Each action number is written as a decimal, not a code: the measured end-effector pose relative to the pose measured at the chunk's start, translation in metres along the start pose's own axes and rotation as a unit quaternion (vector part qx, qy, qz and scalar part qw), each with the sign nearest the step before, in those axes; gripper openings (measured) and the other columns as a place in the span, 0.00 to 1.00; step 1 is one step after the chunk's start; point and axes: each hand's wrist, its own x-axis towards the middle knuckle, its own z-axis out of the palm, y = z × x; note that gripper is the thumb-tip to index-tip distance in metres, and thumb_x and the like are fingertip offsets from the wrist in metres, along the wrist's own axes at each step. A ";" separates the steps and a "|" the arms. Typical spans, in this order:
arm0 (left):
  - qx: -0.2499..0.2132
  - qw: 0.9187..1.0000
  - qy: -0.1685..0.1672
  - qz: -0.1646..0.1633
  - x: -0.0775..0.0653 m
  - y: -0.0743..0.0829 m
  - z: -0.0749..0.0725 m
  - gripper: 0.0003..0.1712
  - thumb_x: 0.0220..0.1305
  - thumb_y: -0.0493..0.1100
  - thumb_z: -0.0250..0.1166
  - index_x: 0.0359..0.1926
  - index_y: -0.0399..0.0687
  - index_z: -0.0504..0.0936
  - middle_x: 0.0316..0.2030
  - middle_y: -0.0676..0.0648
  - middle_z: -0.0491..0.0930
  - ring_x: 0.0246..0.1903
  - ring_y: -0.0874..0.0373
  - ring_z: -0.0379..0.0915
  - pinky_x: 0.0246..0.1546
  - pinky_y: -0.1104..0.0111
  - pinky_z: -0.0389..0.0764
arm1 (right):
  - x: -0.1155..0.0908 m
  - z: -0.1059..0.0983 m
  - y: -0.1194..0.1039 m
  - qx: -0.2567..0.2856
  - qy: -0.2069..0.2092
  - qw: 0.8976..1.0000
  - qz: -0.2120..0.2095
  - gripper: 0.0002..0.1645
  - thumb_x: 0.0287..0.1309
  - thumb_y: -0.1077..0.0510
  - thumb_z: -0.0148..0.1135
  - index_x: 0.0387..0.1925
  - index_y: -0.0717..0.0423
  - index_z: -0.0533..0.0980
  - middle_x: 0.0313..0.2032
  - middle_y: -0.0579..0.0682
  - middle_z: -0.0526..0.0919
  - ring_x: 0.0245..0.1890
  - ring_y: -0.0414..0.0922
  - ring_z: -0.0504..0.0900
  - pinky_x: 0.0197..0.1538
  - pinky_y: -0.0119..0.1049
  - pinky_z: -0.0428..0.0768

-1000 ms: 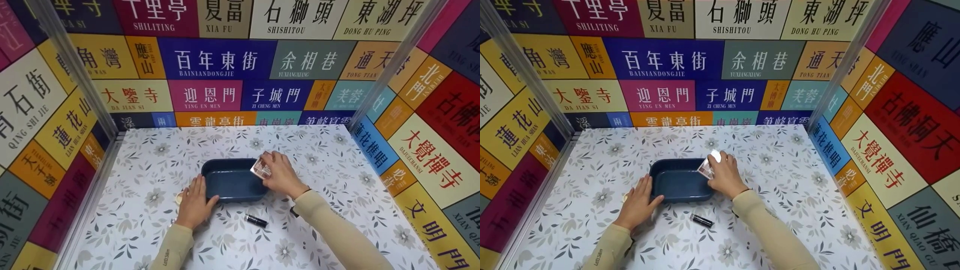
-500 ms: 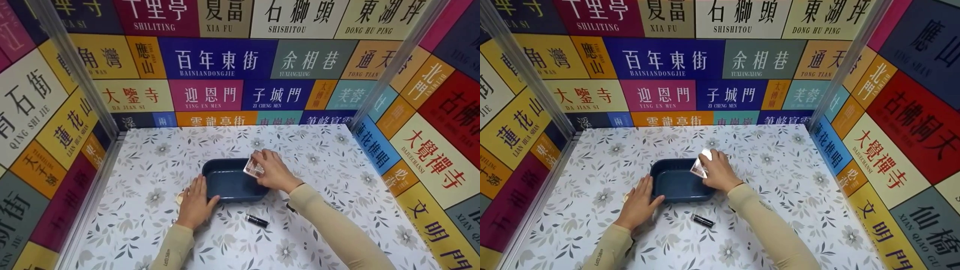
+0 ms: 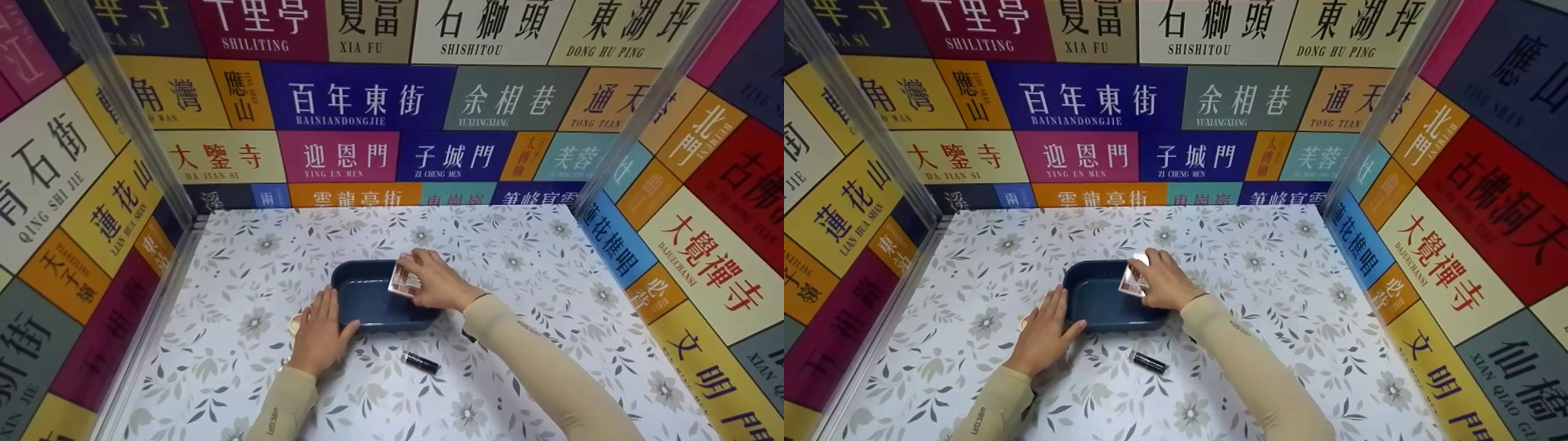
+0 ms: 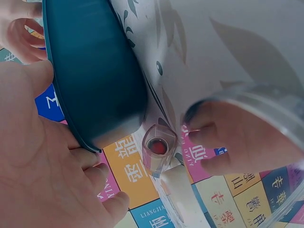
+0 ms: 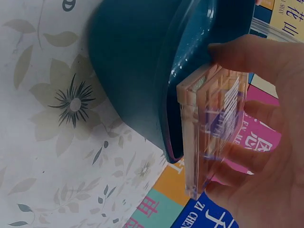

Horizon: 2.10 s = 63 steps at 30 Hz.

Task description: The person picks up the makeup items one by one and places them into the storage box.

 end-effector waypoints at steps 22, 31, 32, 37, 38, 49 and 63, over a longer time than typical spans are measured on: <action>-0.002 1.000 0.018 0.016 0.000 0.000 0.001 0.50 0.71 0.65 0.56 0.76 0.32 0.56 0.76 0.35 0.52 0.75 0.40 0.47 0.70 0.43 0.55 | 0.021 0.016 0.001 -0.011 -0.011 0.996 -0.091 0.51 0.38 0.57 0.77 0.69 0.41 0.70 0.63 0.58 0.69 0.60 0.53 0.68 0.62 0.49 0.72; -0.006 1.000 0.009 0.002 0.001 0.001 0.000 0.50 0.71 0.65 0.57 0.77 0.34 0.54 0.77 0.37 0.50 0.76 0.42 0.45 0.72 0.45 0.52 | 0.022 0.017 -0.002 -0.009 -0.037 0.994 -0.107 0.54 0.36 0.55 0.79 0.70 0.40 0.69 0.68 0.60 0.65 0.65 0.54 0.66 0.65 0.51 0.71; -0.007 1.000 0.005 0.000 0.001 0.001 -0.001 0.50 0.71 0.65 0.56 0.77 0.35 0.53 0.77 0.37 0.49 0.76 0.42 0.44 0.72 0.45 0.51 | 0.022 0.018 -0.002 -0.010 -0.040 0.994 -0.106 0.54 0.36 0.55 0.79 0.70 0.40 0.69 0.68 0.60 0.65 0.65 0.54 0.66 0.66 0.51 0.70; -0.001 1.000 -0.003 -0.002 0.001 0.001 -0.001 0.50 0.72 0.66 0.55 0.78 0.35 0.52 0.78 0.38 0.48 0.76 0.42 0.44 0.73 0.46 0.51 | 0.023 0.022 0.000 -0.018 -0.058 0.991 -0.120 0.54 0.36 0.55 0.79 0.70 0.37 0.69 0.66 0.57 0.67 0.62 0.52 0.67 0.64 0.49 0.72; -0.001 1.000 -0.003 -0.001 0.000 0.002 -0.001 0.50 0.72 0.66 0.55 0.78 0.35 0.52 0.78 0.37 0.48 0.76 0.42 0.44 0.73 0.46 0.51 | 0.024 0.024 0.000 -0.019 -0.061 0.990 -0.125 0.54 0.36 0.55 0.79 0.70 0.37 0.69 0.65 0.57 0.67 0.62 0.52 0.68 0.63 0.49 0.73; -0.001 1.000 0.006 0.002 0.000 0.002 -0.001 0.49 0.71 0.64 0.57 0.77 0.34 0.55 0.77 0.36 0.51 0.75 0.41 0.48 0.71 0.45 0.55 | 0.029 0.040 0.005 -0.022 -0.100 0.986 -0.133 0.51 0.42 0.56 0.79 0.70 0.38 0.69 0.63 0.57 0.69 0.59 0.51 0.70 0.60 0.49 0.75; -0.008 1.000 0.004 -0.001 0.000 0.002 -0.001 0.49 0.71 0.64 0.57 0.77 0.34 0.54 0.77 0.37 0.50 0.75 0.40 0.47 0.72 0.45 0.53 | 0.027 0.045 0.005 -0.020 -0.116 0.986 -0.118 0.56 0.40 0.58 0.81 0.73 0.38 0.66 0.65 0.56 0.68 0.60 0.51 0.71 0.63 0.47 0.73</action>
